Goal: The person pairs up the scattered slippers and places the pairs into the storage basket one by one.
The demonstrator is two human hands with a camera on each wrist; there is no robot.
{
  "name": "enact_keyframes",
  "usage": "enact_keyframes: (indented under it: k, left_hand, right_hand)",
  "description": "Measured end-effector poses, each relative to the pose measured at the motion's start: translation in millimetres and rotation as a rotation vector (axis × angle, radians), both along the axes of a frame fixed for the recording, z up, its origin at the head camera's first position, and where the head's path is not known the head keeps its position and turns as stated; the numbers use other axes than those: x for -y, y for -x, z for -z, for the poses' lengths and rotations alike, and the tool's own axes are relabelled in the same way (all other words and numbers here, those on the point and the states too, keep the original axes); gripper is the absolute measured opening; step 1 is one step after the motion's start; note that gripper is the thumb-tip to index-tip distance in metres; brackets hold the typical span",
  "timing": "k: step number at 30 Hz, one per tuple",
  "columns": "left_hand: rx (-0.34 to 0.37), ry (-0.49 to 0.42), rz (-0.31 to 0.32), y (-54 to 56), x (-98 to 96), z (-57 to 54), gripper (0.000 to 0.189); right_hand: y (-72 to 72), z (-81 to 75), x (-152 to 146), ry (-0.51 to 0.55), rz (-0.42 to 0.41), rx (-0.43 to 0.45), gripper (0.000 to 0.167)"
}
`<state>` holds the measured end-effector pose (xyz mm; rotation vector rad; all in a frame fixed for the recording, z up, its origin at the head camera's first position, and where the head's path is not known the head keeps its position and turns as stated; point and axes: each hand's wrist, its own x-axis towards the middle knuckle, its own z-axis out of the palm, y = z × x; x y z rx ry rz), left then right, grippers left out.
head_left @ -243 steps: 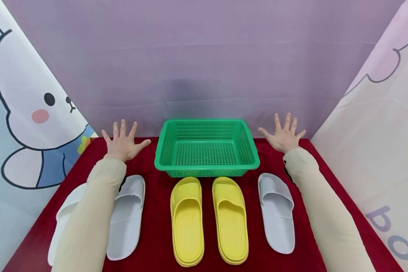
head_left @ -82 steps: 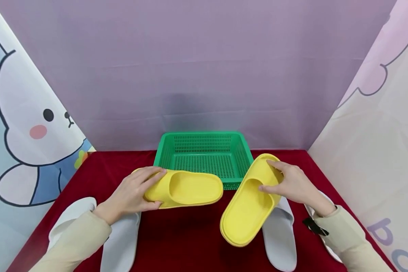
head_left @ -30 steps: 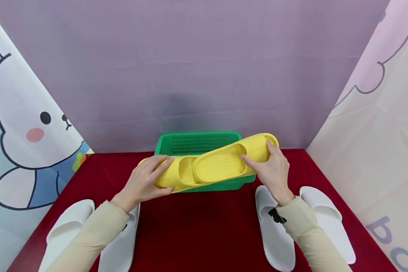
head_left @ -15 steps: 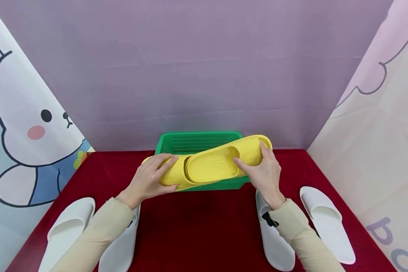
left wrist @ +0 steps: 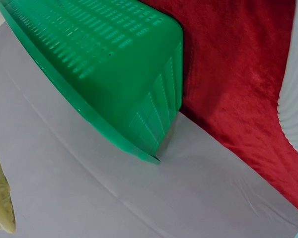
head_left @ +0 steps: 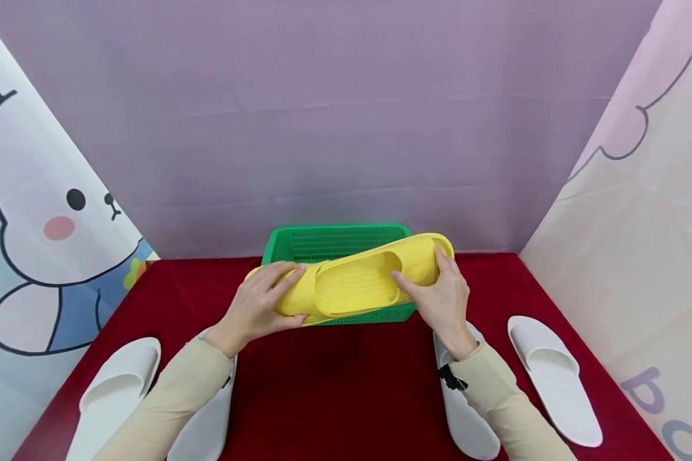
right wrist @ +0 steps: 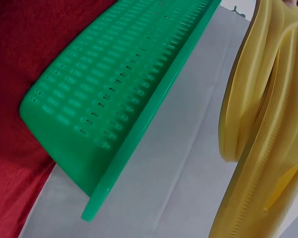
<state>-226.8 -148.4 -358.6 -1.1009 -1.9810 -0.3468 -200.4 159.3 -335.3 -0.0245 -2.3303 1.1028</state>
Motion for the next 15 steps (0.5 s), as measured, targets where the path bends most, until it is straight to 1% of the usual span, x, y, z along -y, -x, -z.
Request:
enact_keyframes:
  k: [5, 9, 15]
  left_hand:
    - [-0.016, -0.015, 0.000, -2.9, 0.4, -0.9, 0.061]
    - [-0.023, -0.018, 0.002, -4.5, 1.4, -2.0, 0.061]
    - [-0.011, -0.010, 0.003, -6.2, 3.8, -2.4, 0.062]
  right_hand:
    - [-2.2, -2.8, 5, -0.002, -0.006, -0.003, 0.087]
    - [-4.2, -4.2, 8, 0.002, -0.011, 0.014, 0.087]
    - [-7.4, -3.4, 13, 0.002, -0.025, 0.038, 0.089]
